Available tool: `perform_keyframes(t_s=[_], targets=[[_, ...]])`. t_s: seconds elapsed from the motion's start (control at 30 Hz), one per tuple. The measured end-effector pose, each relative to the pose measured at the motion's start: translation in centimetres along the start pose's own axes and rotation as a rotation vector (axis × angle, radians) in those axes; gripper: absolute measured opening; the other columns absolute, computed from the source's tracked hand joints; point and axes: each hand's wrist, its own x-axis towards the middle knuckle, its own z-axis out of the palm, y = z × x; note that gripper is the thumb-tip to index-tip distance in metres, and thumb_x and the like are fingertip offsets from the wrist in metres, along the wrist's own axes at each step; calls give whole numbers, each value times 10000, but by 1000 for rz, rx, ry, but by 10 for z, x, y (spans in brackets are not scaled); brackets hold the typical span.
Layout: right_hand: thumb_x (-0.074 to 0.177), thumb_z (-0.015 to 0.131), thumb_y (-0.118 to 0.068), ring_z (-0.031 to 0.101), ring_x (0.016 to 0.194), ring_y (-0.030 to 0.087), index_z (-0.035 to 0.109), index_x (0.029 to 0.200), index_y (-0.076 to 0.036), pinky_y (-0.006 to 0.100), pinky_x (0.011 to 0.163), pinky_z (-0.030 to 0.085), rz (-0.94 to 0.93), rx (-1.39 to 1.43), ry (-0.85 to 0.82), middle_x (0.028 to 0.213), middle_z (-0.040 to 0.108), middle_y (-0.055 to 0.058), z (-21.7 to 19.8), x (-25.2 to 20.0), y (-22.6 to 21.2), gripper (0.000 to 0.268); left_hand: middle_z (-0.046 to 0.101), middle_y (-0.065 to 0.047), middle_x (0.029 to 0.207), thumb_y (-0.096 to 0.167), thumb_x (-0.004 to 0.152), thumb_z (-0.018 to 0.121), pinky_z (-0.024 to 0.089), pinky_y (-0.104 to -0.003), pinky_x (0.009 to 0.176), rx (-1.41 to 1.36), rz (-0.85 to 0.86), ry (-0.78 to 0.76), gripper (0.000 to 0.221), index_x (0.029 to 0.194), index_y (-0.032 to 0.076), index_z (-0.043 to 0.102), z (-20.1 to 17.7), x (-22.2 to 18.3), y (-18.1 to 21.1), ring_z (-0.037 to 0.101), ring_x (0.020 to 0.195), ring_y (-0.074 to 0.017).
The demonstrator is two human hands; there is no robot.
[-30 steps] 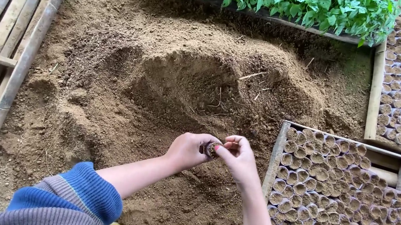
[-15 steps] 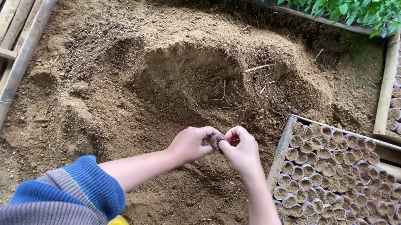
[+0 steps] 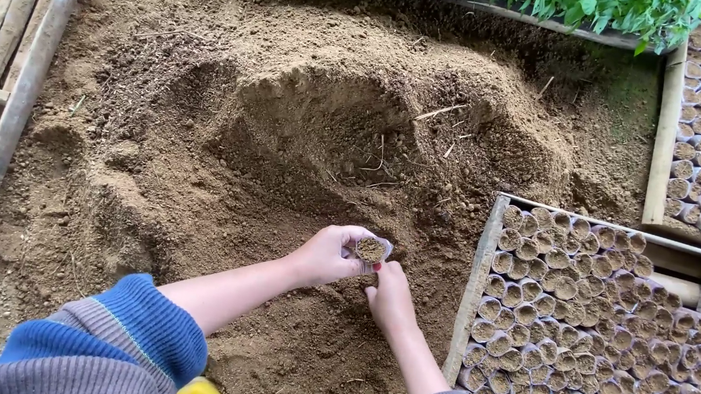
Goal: Filling small cylindrical seedling bags with soil from a pile and arranging them in a tray.
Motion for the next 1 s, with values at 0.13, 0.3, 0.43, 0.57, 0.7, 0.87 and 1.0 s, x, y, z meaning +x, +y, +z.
perform_keyframes(t_s=[0.13,0.3,0.43,0.57,0.7,0.87,1.0], targets=[[785,805,-288,743,915,302,794,975,-178,422,807,594,173,255,67,910,772,81,-16,12,21,219,788,-88,927,140,732,905,490,-153,578,-99,-60,-61,493,1190,104,724,-1,-6,6,589,629,-10],[944,701,-163,597,559,108,712,1062,-44,210,489,493,416,1205,266,739,653,53,-94,-8,-47,167,744,-67,792,217,709,938,503,-185,602,0,-41,-32,482,1148,147,753,-2,-3,15,604,622,-55],[994,694,-244,616,693,176,676,919,-73,269,621,505,346,1804,434,778,636,60,-123,-7,-78,187,650,-14,591,381,675,937,410,-198,507,256,-4,17,450,1077,243,787,-3,3,15,548,494,-69],[1042,607,-413,561,636,190,600,754,-128,310,632,477,282,1984,401,663,534,27,-153,-10,-116,405,729,-50,701,425,656,933,513,-292,637,379,-7,-4,497,1083,219,784,-1,-3,14,656,633,-169],[1055,551,-422,518,562,242,505,597,-116,391,671,484,183,1935,414,550,442,67,-157,-11,-139,553,732,-101,730,458,665,888,537,-419,702,506,33,-6,446,977,165,760,-1,-10,29,712,754,-321],[1054,554,-371,579,523,293,529,539,-79,435,686,530,144,1799,477,495,508,146,-145,-17,-153,593,726,-21,726,388,664,854,548,-412,705,570,23,10,328,924,221,745,-2,-5,19,729,807,-288],[1073,537,-274,702,801,288,686,752,-35,441,873,540,-17,1328,516,753,700,179,-158,-29,-161,427,666,-82,659,270,652,796,507,-412,641,570,58,26,204,738,152,653,-4,-2,8,687,726,-333]])
